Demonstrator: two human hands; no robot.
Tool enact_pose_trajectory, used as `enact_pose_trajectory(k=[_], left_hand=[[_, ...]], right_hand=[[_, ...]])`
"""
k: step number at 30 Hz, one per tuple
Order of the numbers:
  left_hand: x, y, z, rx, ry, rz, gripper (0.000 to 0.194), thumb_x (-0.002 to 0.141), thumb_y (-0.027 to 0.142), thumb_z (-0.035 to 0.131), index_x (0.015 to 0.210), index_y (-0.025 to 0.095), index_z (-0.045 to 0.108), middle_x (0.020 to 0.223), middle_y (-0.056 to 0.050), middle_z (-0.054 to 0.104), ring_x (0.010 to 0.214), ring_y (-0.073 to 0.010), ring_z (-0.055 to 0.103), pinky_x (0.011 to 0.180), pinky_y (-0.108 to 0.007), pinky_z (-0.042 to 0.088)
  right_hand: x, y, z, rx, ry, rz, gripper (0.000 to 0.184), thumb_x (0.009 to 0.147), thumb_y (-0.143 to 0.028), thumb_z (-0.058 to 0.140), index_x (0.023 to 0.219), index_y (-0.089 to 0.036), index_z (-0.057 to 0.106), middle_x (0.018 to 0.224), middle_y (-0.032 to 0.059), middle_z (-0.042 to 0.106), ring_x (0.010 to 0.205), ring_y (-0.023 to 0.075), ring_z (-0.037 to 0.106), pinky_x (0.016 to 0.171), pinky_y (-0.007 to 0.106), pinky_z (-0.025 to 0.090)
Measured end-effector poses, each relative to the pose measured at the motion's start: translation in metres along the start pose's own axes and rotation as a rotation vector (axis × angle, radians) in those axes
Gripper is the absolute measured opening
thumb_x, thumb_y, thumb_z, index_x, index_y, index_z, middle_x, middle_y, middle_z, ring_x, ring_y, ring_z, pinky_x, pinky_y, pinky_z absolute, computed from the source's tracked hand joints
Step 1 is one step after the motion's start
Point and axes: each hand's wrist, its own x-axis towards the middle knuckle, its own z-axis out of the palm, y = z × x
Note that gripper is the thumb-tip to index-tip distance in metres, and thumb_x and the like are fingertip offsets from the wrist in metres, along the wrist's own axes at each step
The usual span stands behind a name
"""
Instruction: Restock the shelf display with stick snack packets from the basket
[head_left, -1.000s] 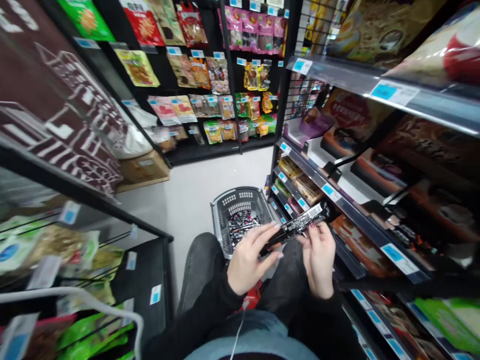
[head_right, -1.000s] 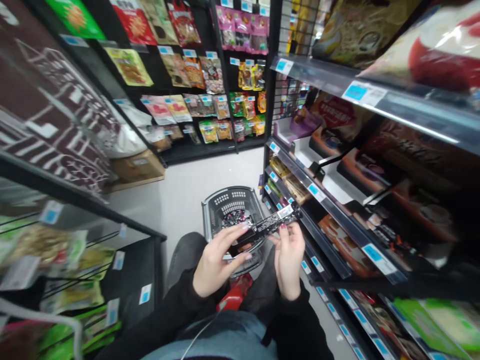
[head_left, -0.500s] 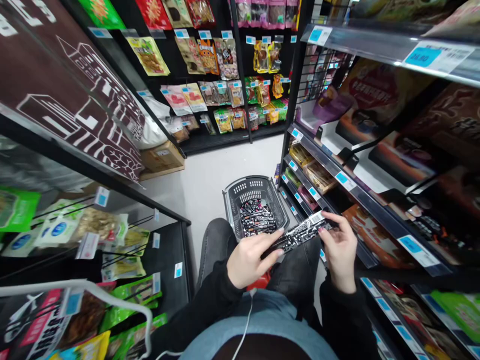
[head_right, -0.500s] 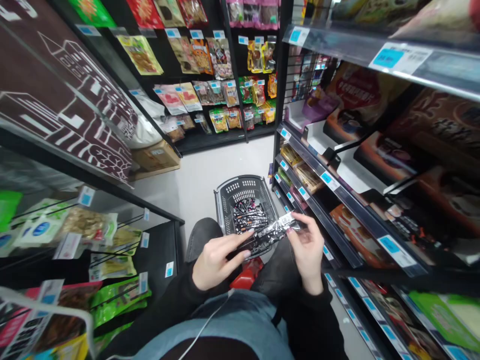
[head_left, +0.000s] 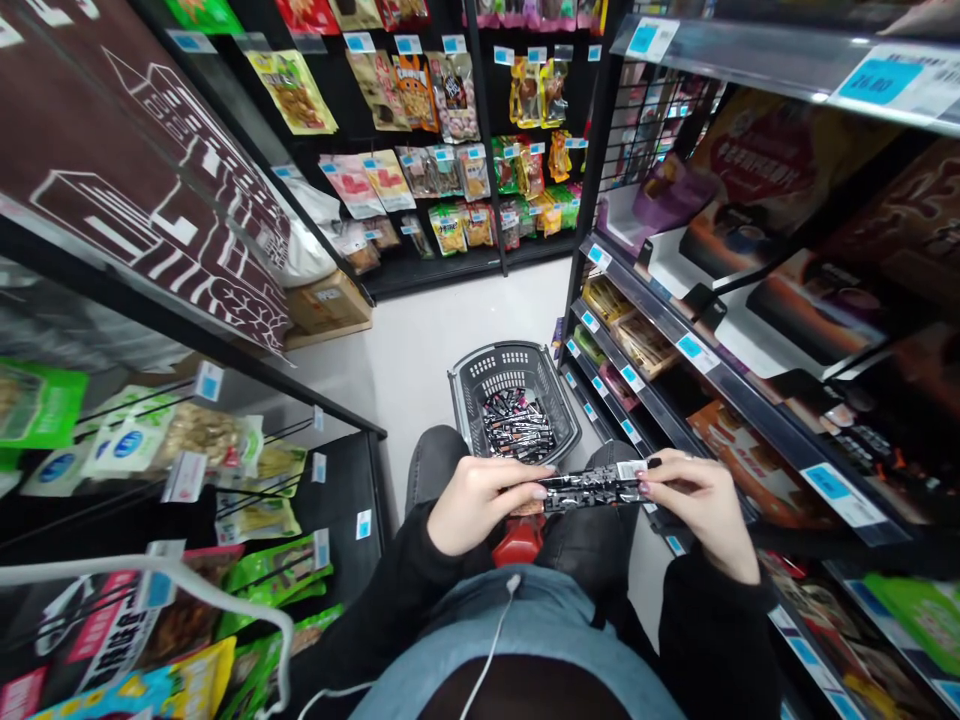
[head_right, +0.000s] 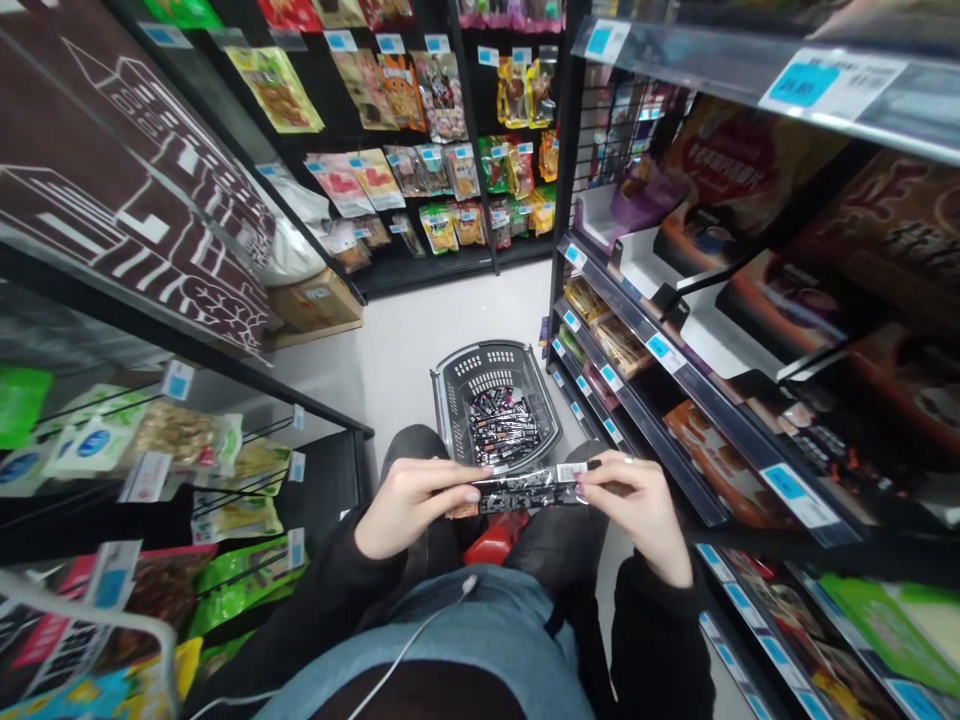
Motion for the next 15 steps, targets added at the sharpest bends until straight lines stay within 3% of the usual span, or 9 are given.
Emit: enact_pose_trajectory(k=[4,8,11,15], left_hand=[[-0.003,-0.006,0.002,-0.271,-0.051,-0.296,0.025,0.074,0.03,0.064,0.089,0.012,0.071,0.07,-0.006,0.071,0.058,-0.0126,0.062,0.056,-0.021,0.049],[-0.004,-0.012,0.0,-0.421,-0.098,-0.446,0.031,0.069,0.029,0.066,0.094,0.009,0.068,0.062,-0.003,0.067,0.052,-0.0116,0.058,0.055,-0.023,0.048],[-0.001,-0.013,-0.003,-0.446,-0.263,-0.462,0.035,0.072,0.028,0.063,0.102,0.01,0.064,0.063,-0.002,0.066,0.053,-0.0114,0.057,0.058,-0.024,0.047],[0.006,-0.009,-0.003,-0.272,-0.501,-0.284,0.033,0.072,0.027,0.062,0.101,0.013,0.065,0.077,-0.004,0.064,0.066,-0.0123,0.056,0.064,-0.023,0.044]], right_hand=[[0.002,-0.006,-0.001,0.024,-0.119,0.047,0.014,0.072,-0.029,0.067,0.063,-0.018,0.067,0.064,0.0028,0.062,0.058,0.0135,0.057,0.052,0.024,0.044],[0.001,-0.003,0.009,0.11,-0.034,0.125,0.016,0.073,-0.03,0.065,0.085,-0.02,0.062,0.068,0.0001,0.06,0.059,0.0121,0.056,0.052,0.022,0.044],[-0.001,0.0,0.018,0.179,0.047,0.146,0.031,0.073,-0.03,0.066,0.1,-0.023,0.054,0.07,-0.0007,0.06,0.061,0.0122,0.057,0.055,0.023,0.046],[0.001,-0.004,0.026,0.16,-0.088,0.171,0.024,0.076,-0.029,0.063,0.097,-0.022,0.054,0.076,0.0006,0.061,0.066,0.0124,0.059,0.06,0.023,0.048]])
